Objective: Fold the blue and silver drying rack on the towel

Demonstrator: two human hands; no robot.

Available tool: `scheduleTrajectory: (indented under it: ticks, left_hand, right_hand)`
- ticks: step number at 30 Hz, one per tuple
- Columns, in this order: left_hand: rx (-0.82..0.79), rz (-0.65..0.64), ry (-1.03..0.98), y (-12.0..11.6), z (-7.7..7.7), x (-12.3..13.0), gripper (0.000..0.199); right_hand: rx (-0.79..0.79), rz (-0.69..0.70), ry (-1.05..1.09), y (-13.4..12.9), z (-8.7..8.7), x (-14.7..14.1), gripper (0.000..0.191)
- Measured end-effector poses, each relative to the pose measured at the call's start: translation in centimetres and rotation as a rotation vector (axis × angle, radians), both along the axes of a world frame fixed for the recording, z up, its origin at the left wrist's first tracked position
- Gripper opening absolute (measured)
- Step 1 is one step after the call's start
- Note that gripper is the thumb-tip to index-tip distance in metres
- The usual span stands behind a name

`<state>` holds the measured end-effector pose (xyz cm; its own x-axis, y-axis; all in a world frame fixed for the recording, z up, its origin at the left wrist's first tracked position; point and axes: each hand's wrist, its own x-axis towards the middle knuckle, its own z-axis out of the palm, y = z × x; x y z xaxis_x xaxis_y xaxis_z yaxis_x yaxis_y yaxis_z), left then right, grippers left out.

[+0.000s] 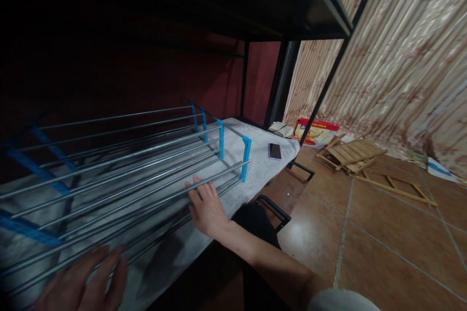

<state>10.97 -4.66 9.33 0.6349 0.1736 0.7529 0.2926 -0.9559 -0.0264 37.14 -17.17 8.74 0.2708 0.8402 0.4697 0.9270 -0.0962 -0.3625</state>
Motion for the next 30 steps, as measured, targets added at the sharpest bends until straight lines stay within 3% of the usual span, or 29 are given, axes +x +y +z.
scheduleTrajectory:
  ticks: [3, 7, 11, 15, 18, 20, 23, 26, 30]
  left_hand:
    - [0.291, 0.062, 0.036, -0.4, 2.2, 2.8, 0.050]
    - [0.255, 0.121, 0.203, -0.5, 5.9, 6.3, 0.048]
    - [0.205, 0.167, 0.352, 0.0, 7.6, 8.9, 0.045]
    - [0.157, 0.244, 0.431, 1.0, 8.0, 9.7, 0.049]
    - [0.146, 0.246, 0.471, 1.8, 7.8, 9.5, 0.051]
    - [0.135, 0.240, 0.490, 2.1, 7.7, 9.2, 0.051]
    - [0.124, 0.227, 0.493, 2.2, 7.3, 8.7, 0.049]
    - [0.119, 0.216, 0.447, 2.3, 6.8, 8.3, 0.047]
    - [0.131, 0.205, 0.400, 3.0, 6.4, 8.3, 0.048]
  right_hand:
    - [0.027, -0.013, 0.028, -0.1, 0.6, 0.6, 0.070]
    - [0.102, 0.009, 0.082, 0.3, 1.9, 1.2, 0.066]
    - [0.160, 0.086, 0.245, 1.1, 3.4, 1.9, 0.057]
    - [0.176, 0.171, 0.413, 1.7, 4.3, 3.1, 0.042]
    - [0.212, 0.147, 0.526, 1.1, 4.4, 4.7, 0.027]
    - [0.339, 0.046, 0.548, -0.1, 4.2, 6.3, 0.025]
    - [0.632, -0.213, 0.500, -2.1, 3.8, 9.6, 0.022]
    - [0.811, -0.439, 0.470, -3.2, 3.0, 13.4, 0.032]
    - [0.741, -0.379, 0.539, -2.2, 1.3, 17.2, 0.052]
